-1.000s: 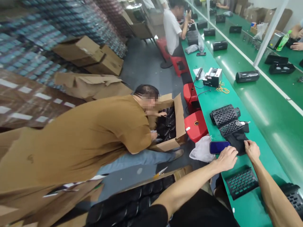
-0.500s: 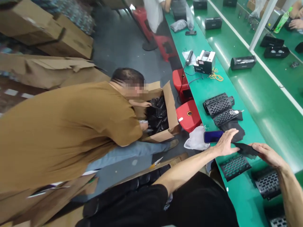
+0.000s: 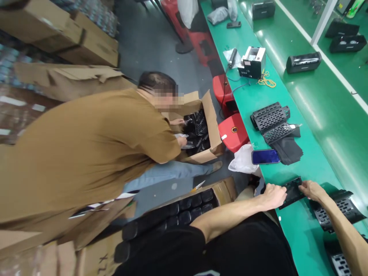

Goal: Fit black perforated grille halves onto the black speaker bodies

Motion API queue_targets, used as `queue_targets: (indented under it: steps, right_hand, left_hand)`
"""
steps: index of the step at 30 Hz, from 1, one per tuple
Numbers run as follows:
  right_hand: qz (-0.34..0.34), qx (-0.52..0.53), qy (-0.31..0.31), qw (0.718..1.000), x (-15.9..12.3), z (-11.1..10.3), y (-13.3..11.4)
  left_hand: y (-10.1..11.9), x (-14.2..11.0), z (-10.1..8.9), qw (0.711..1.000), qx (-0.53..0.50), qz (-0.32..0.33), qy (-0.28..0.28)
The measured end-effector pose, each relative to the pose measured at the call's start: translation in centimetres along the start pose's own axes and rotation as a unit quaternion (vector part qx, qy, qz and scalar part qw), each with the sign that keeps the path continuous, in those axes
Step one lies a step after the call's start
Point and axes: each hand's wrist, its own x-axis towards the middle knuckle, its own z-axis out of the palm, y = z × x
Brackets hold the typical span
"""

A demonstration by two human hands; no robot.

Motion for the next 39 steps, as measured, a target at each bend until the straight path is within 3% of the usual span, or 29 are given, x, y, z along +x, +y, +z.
queue_targets:
  steps: [3,7,11,14,17,19,22,24,27,29,34,39]
  right_hand:
    - [-0.038,-0.042,0.089,0.994,1.3,-0.4,0.3]
    - [-0.137,-0.027,0.134,0.981,1.9,-0.4,0.1]
    - [-0.19,0.036,0.123,0.973,2.0,-0.7,-0.1]
    - [-0.203,0.115,0.074,0.969,1.4,-1.7,-0.3]
    - [-0.195,0.216,0.019,0.956,0.0,-2.7,-0.6]
    - [-0.183,0.285,0.007,0.941,-1.4,-2.8,-1.0]
    - [-0.172,0.37,0.016,0.913,-3.9,-2.0,-1.6]
    - [-0.157,0.442,0.044,0.882,-5.5,-1.0,-2.1]
    - [-0.117,0.552,0.105,0.819,-7.8,0.7,-2.7]
    - [-0.102,0.591,0.113,0.792,-9.2,1.3,-3.0]
    - [-0.103,0.633,0.075,0.764,-12.0,1.1,-3.2]
    - [-0.09,0.656,0.099,0.743,-13.5,1.2,-3.1]
  left_hand:
    - [0.0,-0.6,0.3,1.0,0.016,0.002,0.011]
    - [-0.9,-1.0,0.5,0.994,-0.001,-0.035,0.101]
    - [-2.4,-0.5,0.3,0.981,-0.122,-0.101,0.116]
    - [-3.5,0.0,-0.7,0.973,-0.188,-0.097,0.096]
    - [-4.6,-0.1,-2.9,0.96,-0.257,-0.081,0.076]
    - [-4.9,-0.5,-4.8,0.925,-0.367,-0.074,0.059]
    - [-4.7,-1.2,-7.4,0.811,-0.579,-0.06,0.053]
    - [-3.9,-1.6,-8.6,0.765,-0.639,-0.048,0.068]
    - [-2.4,-2.1,-9.7,0.755,-0.649,-0.03,0.083]
    - [-1.5,-2.4,-10.1,0.754,-0.651,-0.006,0.089]
    - [0.2,-3.3,-10.9,0.753,-0.65,0.033,0.093]
    - [1.2,-3.5,-11.0,0.714,-0.697,-0.022,0.063]
